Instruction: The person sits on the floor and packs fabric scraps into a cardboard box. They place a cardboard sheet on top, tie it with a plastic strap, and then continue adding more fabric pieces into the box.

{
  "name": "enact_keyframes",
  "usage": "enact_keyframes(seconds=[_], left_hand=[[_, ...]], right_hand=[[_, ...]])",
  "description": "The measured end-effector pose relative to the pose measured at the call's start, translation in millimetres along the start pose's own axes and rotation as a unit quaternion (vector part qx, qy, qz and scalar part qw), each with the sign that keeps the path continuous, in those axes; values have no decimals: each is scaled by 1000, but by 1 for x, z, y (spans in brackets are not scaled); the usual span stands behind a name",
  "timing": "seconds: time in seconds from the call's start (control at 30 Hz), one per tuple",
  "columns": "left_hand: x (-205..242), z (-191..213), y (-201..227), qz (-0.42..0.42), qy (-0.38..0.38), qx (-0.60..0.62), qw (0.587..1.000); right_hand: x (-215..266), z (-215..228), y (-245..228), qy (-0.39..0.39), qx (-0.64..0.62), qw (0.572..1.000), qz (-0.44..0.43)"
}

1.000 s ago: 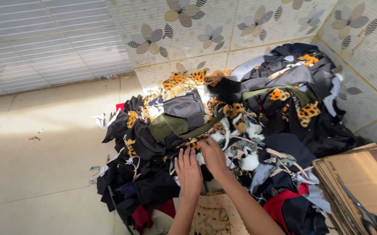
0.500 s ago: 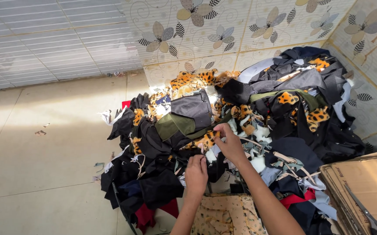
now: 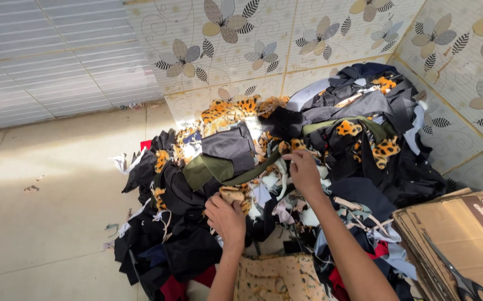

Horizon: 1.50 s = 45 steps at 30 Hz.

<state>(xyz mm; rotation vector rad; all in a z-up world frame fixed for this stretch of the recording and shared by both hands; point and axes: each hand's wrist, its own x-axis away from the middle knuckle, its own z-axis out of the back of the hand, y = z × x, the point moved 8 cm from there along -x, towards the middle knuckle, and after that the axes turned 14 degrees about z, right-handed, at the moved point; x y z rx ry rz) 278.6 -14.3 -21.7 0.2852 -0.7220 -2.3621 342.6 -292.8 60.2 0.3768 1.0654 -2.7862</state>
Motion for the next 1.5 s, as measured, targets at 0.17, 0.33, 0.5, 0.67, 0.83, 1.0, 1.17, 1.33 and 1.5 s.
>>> enact_keyframes(seconds=[0.17,0.33,0.5,0.67,0.83,1.0,1.17,1.33,1.5], left_hand=[[37,25,69,-168,6,61,984],[54,-17,107,-224,-142,157,951],[75,6,130,178,-530,536,632],[63,-47,84,239,-532,601,547],[88,21,78,167,-572,559,577],[105,45,61,-29,-540,357,761],[137,47,24,81,-633,332,695],[143,52,-19,65,-665,307,677],[119,1,-73,-228,-493,153,826]], right_hand=[[-44,-37,52,-49,143,987,54],[-34,-73,64,-101,145,983,58],[39,-19,-86,25,-28,971,237],[86,13,-117,8,-144,968,204],[113,21,-66,112,-297,948,7],[152,-32,-8,29,-403,908,-110],[190,-37,-31,-27,-398,908,-131],[208,-24,-86,-116,-412,898,-106],[232,-74,-65,-182,-333,925,-15]])
